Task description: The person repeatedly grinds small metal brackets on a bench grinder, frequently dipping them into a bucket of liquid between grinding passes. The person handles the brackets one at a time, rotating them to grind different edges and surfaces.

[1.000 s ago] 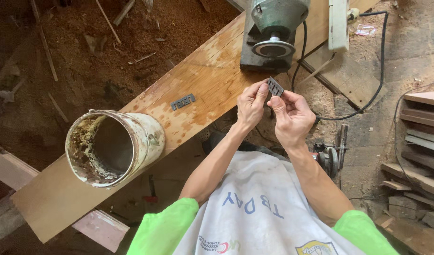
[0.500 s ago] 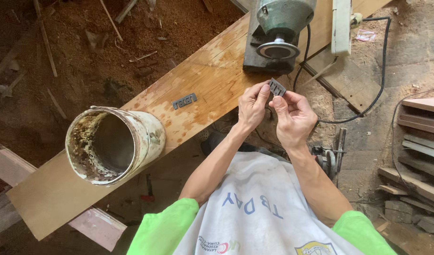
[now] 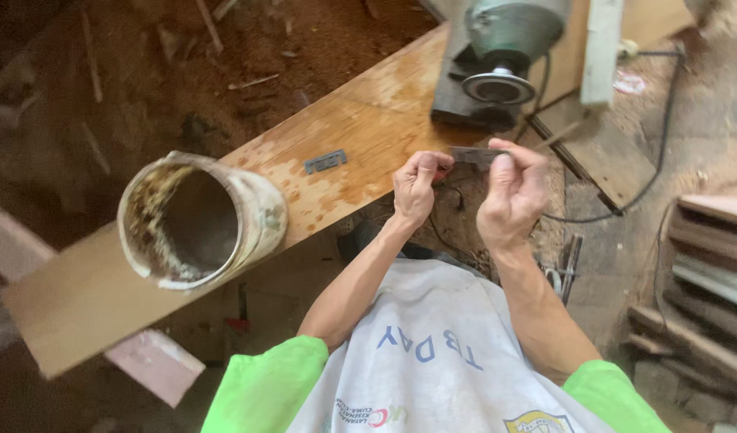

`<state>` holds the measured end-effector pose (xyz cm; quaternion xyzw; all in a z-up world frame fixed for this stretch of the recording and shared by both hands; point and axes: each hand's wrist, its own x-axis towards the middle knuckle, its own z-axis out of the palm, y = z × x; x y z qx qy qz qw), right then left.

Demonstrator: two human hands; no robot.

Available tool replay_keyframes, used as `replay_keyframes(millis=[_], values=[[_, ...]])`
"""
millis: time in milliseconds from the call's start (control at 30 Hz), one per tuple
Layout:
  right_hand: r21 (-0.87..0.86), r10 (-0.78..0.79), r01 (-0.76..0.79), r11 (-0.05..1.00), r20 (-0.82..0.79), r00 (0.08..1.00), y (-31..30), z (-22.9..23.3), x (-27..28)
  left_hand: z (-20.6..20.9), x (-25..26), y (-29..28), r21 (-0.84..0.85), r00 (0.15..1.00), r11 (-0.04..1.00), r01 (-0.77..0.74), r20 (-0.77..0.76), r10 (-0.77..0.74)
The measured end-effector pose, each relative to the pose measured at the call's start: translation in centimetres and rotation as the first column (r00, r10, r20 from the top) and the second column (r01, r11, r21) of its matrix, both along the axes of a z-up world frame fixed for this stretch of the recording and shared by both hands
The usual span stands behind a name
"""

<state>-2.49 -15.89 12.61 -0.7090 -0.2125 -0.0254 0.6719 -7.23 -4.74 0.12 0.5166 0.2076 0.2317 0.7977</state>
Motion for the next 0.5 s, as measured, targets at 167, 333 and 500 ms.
replay_keyframes(millis=[167, 333, 500], values=[[-0.038, 0.335, -0.338, 0.940, -0.060, 0.940, 7.3, 2.8, -1.5, -1.6, -4.9, 1.7, -0.082, 0.970, 0.973, -0.215, -0.133, 0.203], [-0.384, 0.736, -0.632, 0.673, 0.258, 0.626, 18.0, 6.4, -7.7, -0.9, -11.5, 2.6, -0.056, 0.906, 0.937, -0.344, -0.281, 0.316], [-0.790, 0.958, -0.543, 0.286, 0.258, 0.129, 31.2, 5.2, -17.2, -0.1, -16.0, 3.3, 0.068, 0.828, 0.886, -0.459, -0.328, 0.454]])
